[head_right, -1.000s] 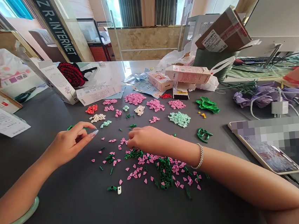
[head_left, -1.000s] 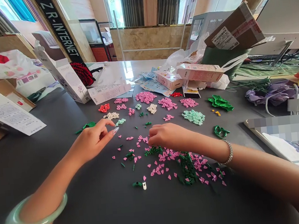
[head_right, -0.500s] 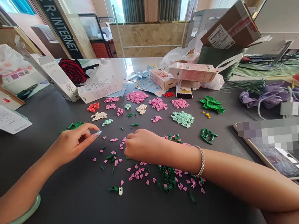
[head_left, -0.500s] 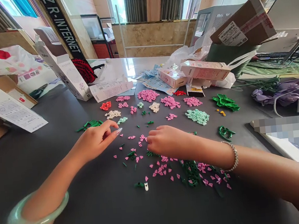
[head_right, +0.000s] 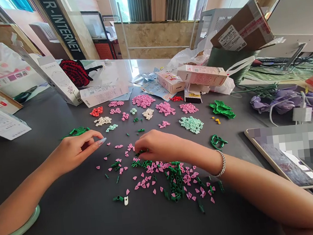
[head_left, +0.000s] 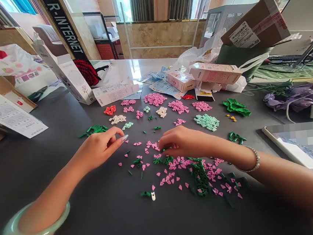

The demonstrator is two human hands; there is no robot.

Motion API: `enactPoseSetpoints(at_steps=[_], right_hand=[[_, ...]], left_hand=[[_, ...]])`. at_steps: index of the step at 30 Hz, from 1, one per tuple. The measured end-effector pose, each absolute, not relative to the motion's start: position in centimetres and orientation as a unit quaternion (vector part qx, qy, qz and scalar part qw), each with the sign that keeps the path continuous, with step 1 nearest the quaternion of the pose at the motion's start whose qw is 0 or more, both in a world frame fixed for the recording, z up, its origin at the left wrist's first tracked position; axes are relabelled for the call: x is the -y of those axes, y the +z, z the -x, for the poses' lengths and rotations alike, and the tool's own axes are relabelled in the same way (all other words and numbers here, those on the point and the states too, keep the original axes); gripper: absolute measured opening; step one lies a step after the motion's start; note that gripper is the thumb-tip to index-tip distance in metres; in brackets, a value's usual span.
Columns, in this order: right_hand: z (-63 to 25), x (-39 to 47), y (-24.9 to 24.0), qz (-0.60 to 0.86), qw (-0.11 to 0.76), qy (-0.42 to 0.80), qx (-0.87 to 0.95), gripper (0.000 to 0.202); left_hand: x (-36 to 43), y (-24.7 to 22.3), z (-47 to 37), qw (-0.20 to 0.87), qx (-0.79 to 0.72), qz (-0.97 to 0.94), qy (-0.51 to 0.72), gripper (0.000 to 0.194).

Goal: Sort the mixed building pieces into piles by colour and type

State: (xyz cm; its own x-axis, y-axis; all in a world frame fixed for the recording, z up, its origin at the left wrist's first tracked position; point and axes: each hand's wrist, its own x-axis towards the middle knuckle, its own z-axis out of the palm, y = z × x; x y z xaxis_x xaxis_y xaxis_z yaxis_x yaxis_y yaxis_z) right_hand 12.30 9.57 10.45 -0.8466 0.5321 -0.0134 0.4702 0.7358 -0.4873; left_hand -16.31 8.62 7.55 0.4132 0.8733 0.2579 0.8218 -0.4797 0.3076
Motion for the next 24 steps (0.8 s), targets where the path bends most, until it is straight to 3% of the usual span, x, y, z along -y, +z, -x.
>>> enactPoseSetpoints(at_steps=[5,9,14,24], right_hand=[[-12.8,-9.7,10.4,0.333,0.155,0.567,0.737,0.012],[-13.0,-9.8,9.6,0.315,0.182,0.721,0.589,0.013],[-13.3,-10.1,8.7,0.277,0.199,0.8,0.493,0.013],[-12.9,-10.2,8.3,0.256,0.178,0.842,0.439,0.005]], left_hand=[[-8.7,7.5,16.4,0.066,-0.503,-0.841,0.19,0.034],[-8.6,7.5,16.4,0.073,-0.506,-0.84,0.184,0.035],[-8.5,7.5,16.4,0.08,-0.511,-0.837,0.176,0.036],[-8.7,7.3,16.4,0.086,-0.512,-0.837,0.174,0.037]])
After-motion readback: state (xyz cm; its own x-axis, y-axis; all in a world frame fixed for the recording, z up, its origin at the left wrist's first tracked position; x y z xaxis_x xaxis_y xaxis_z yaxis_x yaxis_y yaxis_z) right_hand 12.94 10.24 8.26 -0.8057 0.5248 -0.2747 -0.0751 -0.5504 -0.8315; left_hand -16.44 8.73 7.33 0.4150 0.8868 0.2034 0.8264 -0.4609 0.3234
